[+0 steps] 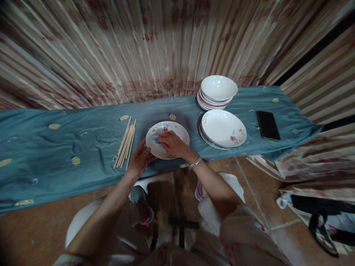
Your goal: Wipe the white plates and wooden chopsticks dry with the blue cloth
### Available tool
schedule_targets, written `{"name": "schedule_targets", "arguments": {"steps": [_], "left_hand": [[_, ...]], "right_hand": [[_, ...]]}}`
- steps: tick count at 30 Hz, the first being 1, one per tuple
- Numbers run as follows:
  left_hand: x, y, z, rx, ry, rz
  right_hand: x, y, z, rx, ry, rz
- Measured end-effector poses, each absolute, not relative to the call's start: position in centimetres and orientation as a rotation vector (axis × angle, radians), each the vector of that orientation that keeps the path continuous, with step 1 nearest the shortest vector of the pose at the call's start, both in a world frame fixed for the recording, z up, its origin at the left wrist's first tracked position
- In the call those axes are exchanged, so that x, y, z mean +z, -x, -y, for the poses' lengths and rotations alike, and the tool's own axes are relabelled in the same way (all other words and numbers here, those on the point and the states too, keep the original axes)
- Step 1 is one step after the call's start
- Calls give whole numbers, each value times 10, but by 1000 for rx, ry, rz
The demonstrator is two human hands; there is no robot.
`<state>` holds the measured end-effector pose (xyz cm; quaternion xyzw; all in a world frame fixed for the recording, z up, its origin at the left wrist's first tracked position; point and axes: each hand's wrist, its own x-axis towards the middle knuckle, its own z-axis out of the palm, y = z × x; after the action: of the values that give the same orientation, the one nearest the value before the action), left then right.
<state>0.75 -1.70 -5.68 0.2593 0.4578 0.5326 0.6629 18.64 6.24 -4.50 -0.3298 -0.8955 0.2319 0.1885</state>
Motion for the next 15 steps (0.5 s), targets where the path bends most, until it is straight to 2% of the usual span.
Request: {"name": "schedule_targets", "arguments": {"steps": [6,15], "left_hand": [[-57,-8,17,1203,-579,-1035],[-59,-8,17,1227,-576,-1048]], "right_hand": [[-39,-187,-46,836,834,2496],[-50,-167,-40,871,872,2424]]}}
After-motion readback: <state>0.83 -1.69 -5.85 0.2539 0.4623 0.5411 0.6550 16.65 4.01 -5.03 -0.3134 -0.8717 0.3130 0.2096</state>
